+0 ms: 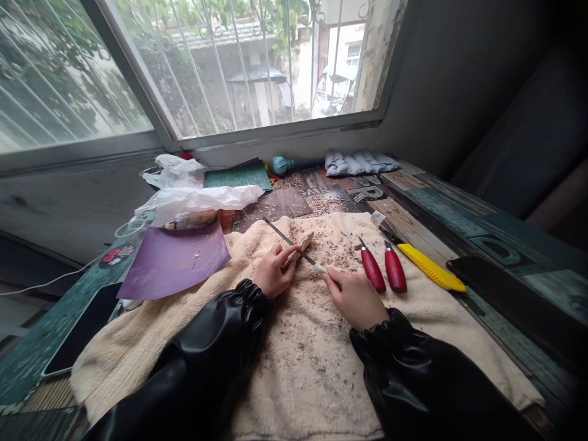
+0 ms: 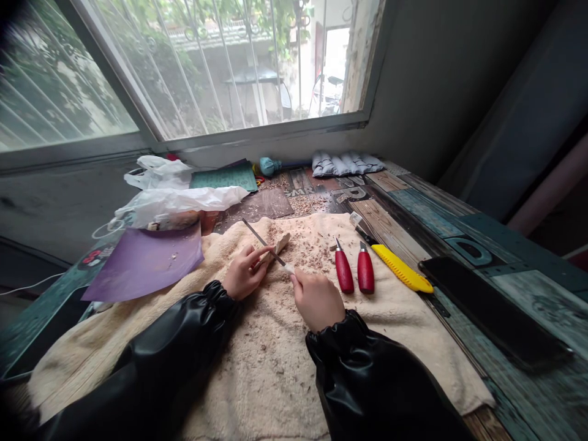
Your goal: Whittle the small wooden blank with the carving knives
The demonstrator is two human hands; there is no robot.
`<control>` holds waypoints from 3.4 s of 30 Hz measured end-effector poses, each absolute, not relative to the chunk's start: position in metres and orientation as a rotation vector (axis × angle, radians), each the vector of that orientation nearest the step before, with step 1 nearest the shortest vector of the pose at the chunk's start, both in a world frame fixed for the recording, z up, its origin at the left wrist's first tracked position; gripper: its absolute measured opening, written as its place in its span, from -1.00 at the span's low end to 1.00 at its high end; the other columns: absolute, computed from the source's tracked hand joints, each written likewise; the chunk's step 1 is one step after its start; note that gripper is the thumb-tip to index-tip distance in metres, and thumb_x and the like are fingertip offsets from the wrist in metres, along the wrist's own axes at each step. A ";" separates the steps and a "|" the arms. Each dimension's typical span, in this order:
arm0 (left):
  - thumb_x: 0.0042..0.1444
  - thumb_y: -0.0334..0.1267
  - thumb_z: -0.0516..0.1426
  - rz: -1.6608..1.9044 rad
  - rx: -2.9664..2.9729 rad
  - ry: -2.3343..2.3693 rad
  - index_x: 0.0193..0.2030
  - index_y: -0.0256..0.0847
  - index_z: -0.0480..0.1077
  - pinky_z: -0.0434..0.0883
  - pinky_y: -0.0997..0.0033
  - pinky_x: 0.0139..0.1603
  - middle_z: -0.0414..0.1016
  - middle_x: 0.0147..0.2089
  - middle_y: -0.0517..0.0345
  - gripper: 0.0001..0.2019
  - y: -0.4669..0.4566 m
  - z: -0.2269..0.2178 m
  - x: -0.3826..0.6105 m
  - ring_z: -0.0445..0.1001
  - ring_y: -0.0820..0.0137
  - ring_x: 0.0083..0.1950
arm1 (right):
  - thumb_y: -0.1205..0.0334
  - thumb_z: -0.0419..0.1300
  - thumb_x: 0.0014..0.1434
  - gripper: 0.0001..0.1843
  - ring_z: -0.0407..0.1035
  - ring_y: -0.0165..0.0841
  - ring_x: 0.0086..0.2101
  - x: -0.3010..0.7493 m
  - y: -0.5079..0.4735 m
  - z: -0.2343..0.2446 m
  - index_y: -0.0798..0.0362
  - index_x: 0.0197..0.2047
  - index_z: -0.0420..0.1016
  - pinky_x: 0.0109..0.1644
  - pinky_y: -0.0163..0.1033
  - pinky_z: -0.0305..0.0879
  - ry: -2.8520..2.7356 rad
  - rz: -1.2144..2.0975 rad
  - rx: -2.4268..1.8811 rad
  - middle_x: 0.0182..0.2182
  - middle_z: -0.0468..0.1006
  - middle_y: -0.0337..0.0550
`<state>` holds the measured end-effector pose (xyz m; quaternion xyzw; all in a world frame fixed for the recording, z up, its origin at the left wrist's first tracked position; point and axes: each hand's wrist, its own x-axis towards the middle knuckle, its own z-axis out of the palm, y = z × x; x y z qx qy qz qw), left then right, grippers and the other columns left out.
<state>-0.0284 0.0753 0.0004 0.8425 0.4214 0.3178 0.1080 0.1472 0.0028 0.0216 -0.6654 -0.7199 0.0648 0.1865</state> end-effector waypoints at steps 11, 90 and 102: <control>0.06 -0.31 0.01 0.983 2.476 1.224 -0.05 -0.14 0.31 0.29 0.53 -0.39 0.17 -0.40 0.19 -0.72 0.074 0.003 -0.027 0.23 0.54 -0.45 | 0.19 -0.11 0.15 -0.70 0.29 -0.43 -0.54 0.147 0.002 0.021 -0.01 -0.35 0.45 -0.51 -0.35 -0.04 -2.030 0.200 -1.864 -0.57 0.48 -0.19; 0.06 -0.32 0.01 1.033 2.523 1.224 -0.08 -0.17 0.33 0.26 0.54 -0.43 0.18 -0.43 0.19 -0.74 0.075 -0.003 -0.029 0.21 0.55 -0.47 | 0.16 -0.13 0.17 -0.69 0.28 -0.42 -0.49 0.143 0.000 0.027 -0.01 -0.33 0.41 -0.47 -0.35 -0.06 -2.004 0.336 -1.984 -0.51 0.47 -0.18; 0.06 -0.32 0.01 1.046 2.509 1.206 -0.09 -0.20 0.32 0.26 0.54 -0.43 0.16 -0.43 0.20 -0.74 0.076 -0.004 -0.029 0.20 0.55 -0.49 | 0.14 -0.16 0.18 -0.67 0.23 -0.44 -0.51 0.140 -0.001 0.026 0.02 -0.41 0.35 -0.50 -0.33 -0.15 -1.978 0.277 -2.060 -0.52 0.45 -0.18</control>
